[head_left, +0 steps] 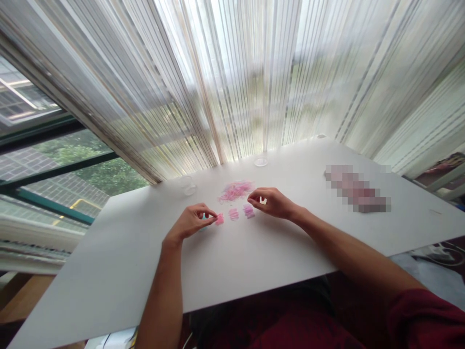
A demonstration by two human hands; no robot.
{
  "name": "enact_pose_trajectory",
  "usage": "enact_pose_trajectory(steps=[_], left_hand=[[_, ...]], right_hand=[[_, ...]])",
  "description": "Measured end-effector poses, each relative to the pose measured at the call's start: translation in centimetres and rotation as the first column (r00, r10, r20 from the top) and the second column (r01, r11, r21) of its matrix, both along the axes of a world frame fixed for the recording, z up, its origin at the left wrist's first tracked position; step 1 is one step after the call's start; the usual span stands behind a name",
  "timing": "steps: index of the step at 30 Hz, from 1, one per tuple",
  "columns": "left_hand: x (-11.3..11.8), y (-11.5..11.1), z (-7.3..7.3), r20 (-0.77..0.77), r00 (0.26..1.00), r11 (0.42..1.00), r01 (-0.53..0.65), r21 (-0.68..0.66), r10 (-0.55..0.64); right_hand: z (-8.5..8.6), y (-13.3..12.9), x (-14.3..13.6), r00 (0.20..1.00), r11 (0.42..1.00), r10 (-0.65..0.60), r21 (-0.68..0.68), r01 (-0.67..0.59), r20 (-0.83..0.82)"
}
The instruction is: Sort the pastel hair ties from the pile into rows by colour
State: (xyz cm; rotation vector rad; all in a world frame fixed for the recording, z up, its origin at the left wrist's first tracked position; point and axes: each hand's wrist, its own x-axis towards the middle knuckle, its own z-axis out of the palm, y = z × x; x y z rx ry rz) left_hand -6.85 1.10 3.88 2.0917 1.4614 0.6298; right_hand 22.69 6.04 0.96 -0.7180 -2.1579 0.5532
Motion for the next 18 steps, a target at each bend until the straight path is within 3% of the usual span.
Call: enact_pose_trajectory(steps=[18], left_hand=[[-0.67,-0.04,0.14,-0.049,0.999,0.999,-0.006,-0.040,0.004]], right_hand=[[0.37,-0.25,0.00,1.000,1.000,0.000,-0.029,0.001,0.027]])
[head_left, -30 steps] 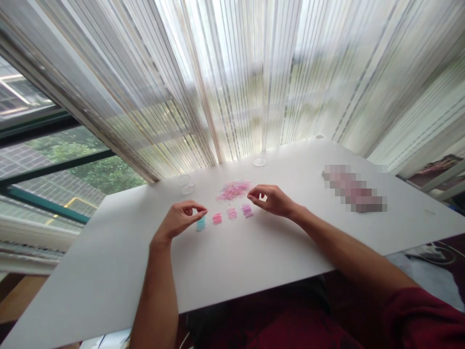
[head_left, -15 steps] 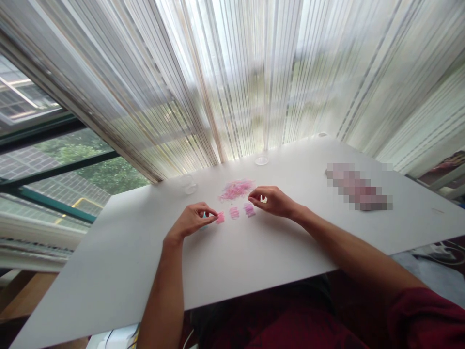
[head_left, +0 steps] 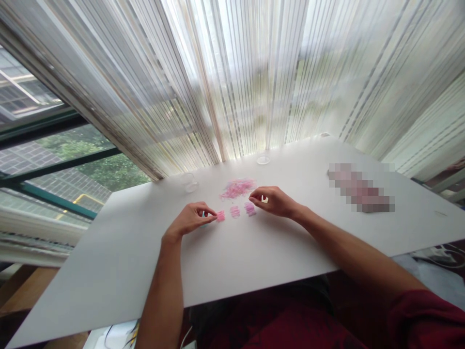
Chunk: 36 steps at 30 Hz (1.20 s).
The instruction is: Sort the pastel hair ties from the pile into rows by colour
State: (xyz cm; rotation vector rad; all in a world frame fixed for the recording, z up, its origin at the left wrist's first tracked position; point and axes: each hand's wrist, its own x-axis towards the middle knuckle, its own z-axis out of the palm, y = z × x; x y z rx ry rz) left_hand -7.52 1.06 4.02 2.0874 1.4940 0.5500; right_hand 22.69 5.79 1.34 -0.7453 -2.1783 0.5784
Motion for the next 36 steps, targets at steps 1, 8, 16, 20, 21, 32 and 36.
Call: enact_pose_trajectory(steps=[1,8,16,20,21,32,36], left_hand=[[0.0,0.0,0.0,0.005,1.000,1.000,0.003,0.000,-0.003],[2.0,-0.4,0.3,0.105,0.993,0.998,0.058,0.016,-0.059],[4.5,-1.0,0.2,0.199,0.972,0.992,0.121,0.026,-0.124],[4.6,-1.0,0.1,0.211,0.970,0.993,0.113,0.039,-0.118],[4.6,-1.0,0.1,0.210,0.971,0.993,0.108,0.043,-0.115],[2.9,-0.7,0.6,0.125,0.990,0.997,0.060,0.051,-0.066],[1.0,-0.3,0.2,0.074,0.997,0.999,0.017,0.035,-0.020]], right_hand=[[0.0,0.0,0.0,1.000,1.000,0.001,0.000,-0.001,-0.002],[-0.5,-0.7,-1.3,0.992,0.992,0.126,0.028,-0.125,-0.011],[-1.2,-2.2,-3.0,0.980,0.972,0.197,0.126,-0.200,0.032],[-1.3,-2.1,-2.9,0.984,0.974,0.176,0.139,-0.178,0.027],[-1.3,-2.0,-2.9,0.985,0.975,0.173,0.138,-0.174,0.022],[-0.9,-1.6,-2.2,0.989,0.980,0.150,0.134,-0.150,0.010],[-0.5,-1.1,-1.5,0.993,0.984,0.118,0.134,-0.116,-0.005]])
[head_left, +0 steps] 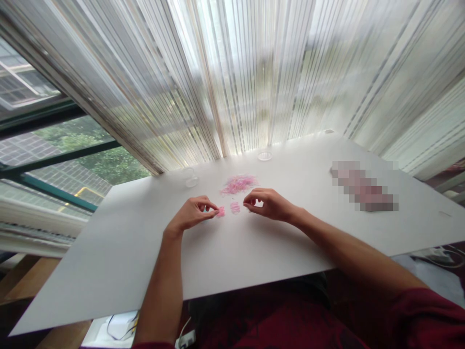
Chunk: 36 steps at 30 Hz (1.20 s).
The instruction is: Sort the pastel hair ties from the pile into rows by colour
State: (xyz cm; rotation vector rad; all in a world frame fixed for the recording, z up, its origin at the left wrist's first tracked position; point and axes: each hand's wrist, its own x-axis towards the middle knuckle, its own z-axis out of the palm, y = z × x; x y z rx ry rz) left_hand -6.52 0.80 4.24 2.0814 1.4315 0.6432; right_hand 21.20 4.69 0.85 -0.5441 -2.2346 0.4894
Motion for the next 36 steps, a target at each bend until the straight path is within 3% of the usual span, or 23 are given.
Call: enact_pose_trajectory(steps=[6,12,20,28,36], left_hand=[[-1.0,0.2,-0.1,-0.001,1.000,1.000,-0.015,0.003,0.015],[0.6,0.1,-0.2,0.077,0.997,1.000,0.018,0.008,-0.019],[3.0,0.6,-2.0,0.029,0.997,0.996,0.073,0.045,-0.075],[3.2,0.7,-2.3,-0.074,0.991,0.989,0.118,0.085,-0.112],[3.0,0.6,-2.1,-0.010,0.997,0.994,0.083,0.066,-0.082]], right_hand=[[0.1,0.3,0.5,1.000,1.000,-0.025,-0.017,0.025,0.007],[-0.1,0.2,0.3,0.999,1.000,-0.013,-0.018,0.013,0.035],[-0.1,0.5,0.5,0.999,0.999,-0.018,-0.034,0.020,0.052],[-0.2,0.5,0.6,0.998,0.999,-0.021,-0.034,0.024,0.062],[-0.2,0.6,0.7,0.997,0.998,-0.019,-0.056,0.023,0.078]])
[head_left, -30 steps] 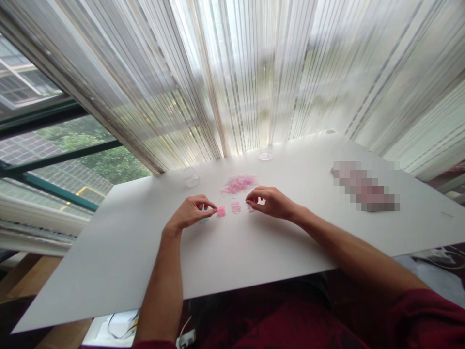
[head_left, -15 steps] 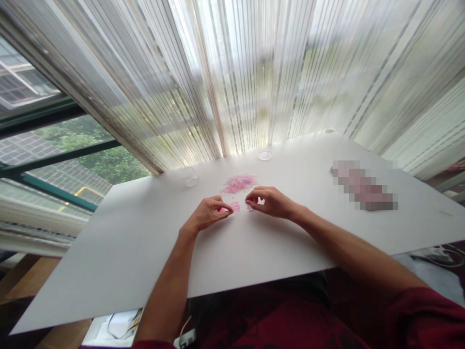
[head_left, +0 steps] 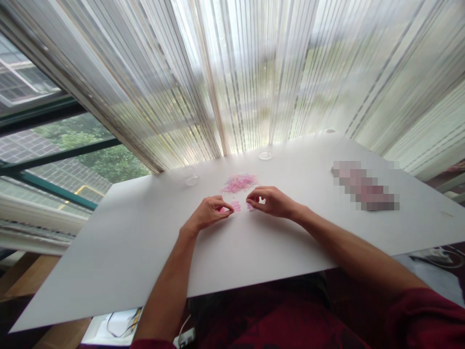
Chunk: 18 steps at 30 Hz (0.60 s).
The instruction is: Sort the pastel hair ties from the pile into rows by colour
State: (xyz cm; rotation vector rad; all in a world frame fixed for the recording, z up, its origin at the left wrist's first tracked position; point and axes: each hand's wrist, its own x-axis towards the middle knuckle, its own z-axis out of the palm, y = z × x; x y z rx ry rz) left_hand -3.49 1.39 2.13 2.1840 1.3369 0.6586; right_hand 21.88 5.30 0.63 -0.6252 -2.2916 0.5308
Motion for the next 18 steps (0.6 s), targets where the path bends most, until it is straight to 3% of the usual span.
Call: enact_pose_trajectory(steps=[9,18], left_hand=[[-3.8,-0.3,1.7,-0.044,0.995,0.991,-0.091,-0.102,0.087],[-4.0,-0.2,1.4,-0.120,0.990,0.982,-0.092,-0.164,0.073]], right_hand=[[0.1,-0.1,0.1,1.000,1.000,-0.007,-0.005,0.007,0.001],[0.2,-0.1,0.2,1.000,1.000,-0.013,-0.010,0.013,0.013]])
